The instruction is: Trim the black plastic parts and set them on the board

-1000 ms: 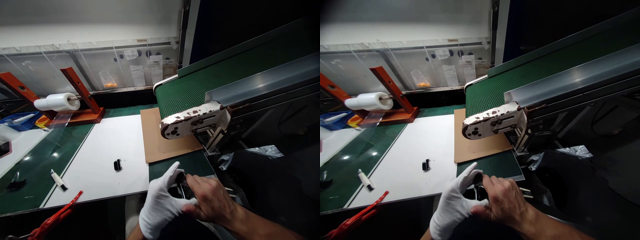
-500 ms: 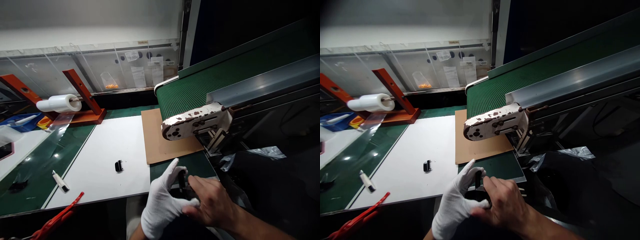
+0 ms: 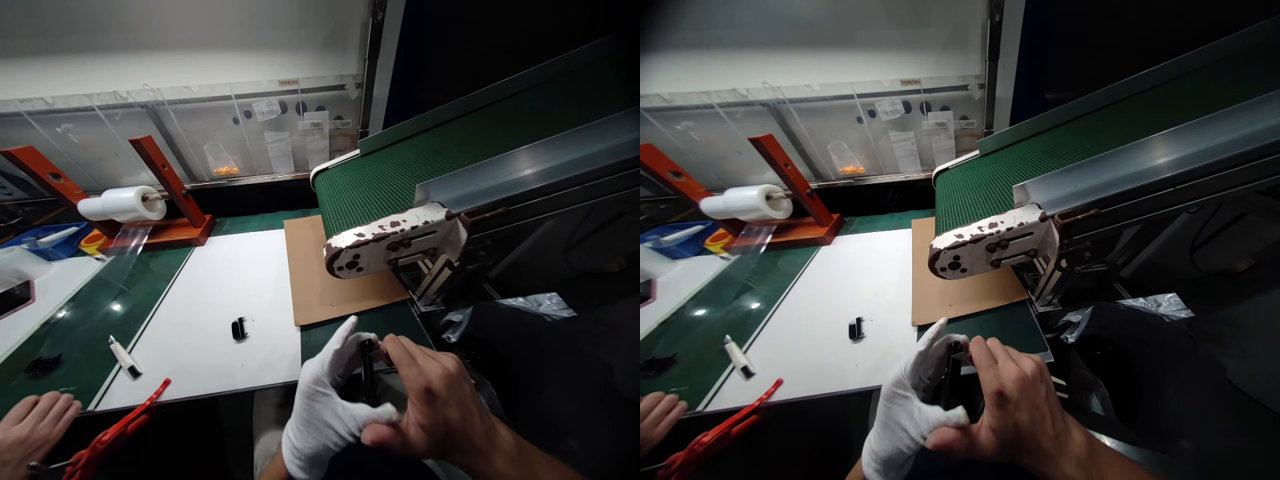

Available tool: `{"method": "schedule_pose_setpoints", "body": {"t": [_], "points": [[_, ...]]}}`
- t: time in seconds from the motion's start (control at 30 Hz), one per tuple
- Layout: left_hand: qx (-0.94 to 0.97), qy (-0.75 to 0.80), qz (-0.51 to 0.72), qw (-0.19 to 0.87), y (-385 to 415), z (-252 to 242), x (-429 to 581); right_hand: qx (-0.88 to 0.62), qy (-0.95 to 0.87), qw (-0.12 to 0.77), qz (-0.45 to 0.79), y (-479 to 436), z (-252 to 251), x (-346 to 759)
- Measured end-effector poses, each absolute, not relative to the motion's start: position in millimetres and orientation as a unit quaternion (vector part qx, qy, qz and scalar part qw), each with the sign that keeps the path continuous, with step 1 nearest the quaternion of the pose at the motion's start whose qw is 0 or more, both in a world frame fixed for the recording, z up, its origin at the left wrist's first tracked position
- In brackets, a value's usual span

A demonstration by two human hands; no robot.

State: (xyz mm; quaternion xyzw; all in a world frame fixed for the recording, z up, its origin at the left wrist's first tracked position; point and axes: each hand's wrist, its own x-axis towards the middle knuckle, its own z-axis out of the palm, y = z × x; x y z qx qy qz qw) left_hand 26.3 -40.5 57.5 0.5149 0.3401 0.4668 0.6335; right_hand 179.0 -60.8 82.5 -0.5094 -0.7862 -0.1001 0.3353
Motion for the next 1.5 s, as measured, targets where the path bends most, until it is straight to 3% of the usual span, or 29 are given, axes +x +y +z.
{"method": "schedule_pose_setpoints", "body": {"t": [0.6,1.5], "points": [[0.604,0.38,0.403,0.574,-38.3,57.7,18.6,-0.562,-0.797,0.214,-0.048,-65.3,80.1,185.7],[0.625,0.44,0.393,0.51,-37.2,60.0,18.4,-0.516,-0.83,0.179,-0.116,-63.6,76.5,185.1]]}}
